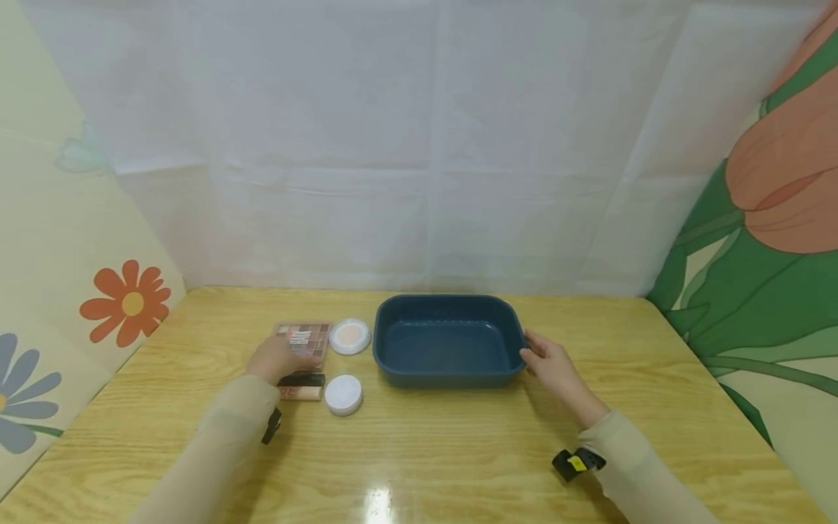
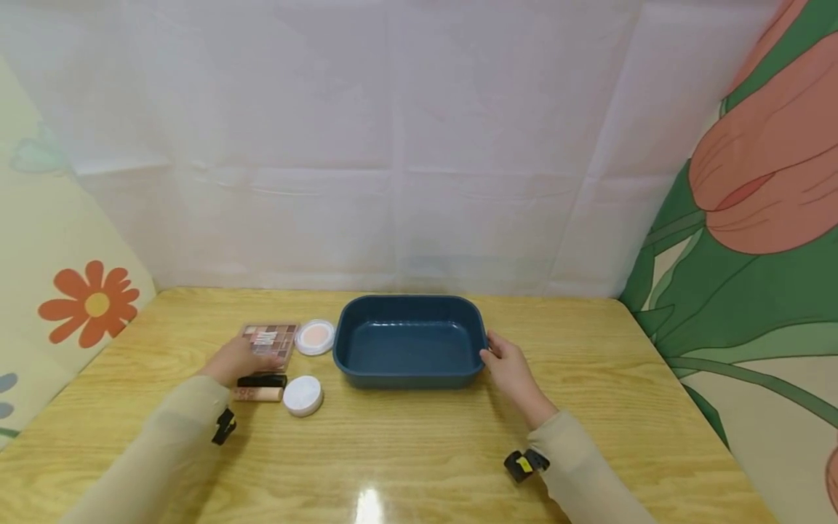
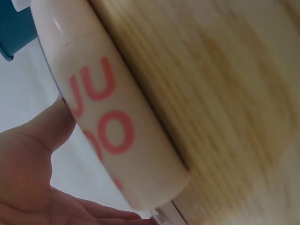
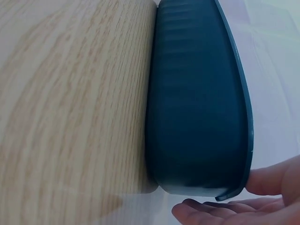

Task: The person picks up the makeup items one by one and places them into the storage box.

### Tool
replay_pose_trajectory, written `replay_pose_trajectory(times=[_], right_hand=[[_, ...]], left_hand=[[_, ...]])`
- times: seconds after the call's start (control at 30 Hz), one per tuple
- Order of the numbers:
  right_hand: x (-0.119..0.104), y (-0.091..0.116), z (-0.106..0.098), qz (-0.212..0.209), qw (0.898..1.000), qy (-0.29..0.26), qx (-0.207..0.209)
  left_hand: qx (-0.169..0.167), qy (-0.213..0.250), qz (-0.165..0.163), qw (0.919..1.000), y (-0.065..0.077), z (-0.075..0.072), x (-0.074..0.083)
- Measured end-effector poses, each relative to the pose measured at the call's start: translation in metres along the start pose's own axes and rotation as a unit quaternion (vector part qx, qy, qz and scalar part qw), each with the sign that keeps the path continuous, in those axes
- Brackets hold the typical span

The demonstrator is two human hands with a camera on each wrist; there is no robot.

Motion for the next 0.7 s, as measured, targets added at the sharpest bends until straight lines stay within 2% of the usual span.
replay_pose_trajectory(times=[0.2,0.37,0.57,0.7], right_hand=[[-0.0009,0.0005,-0.0013,-0.005,1.000,-0.001,0.001],[-0.0008,0.0002,-0.0012,-0.002,1.000,-0.008,-0.002],[0.0001,0.0000,-0.0008,0.001,1.000,-0.005,-0.001],[0.0012,-0.0005,-0.0001,0.001,1.000,-0.002,0.003]], left_hand=[[-0.003,-0.041,-0.030,0.9987,0.0016,-0.0017,-0.0014],[0.006,-0.077,-0.030,0.9966,0.0029,-0.0051,-0.0004],[0.018,-0.089,-0.042,0.9950,0.0036,-0.0076,-0.0012],[0.037,-0.081,-0.036,0.9954,0.0050,-0.0087,-0.0017]])
Point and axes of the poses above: each hand's wrist, its own y-axis away from the middle knuckle, its own z-axis out of the palm, x = y × z, the point moved 10 cm from there along -y, towards the middle knuckle, and after that the axes turned 1 degree about x, right-handed, at the moved point
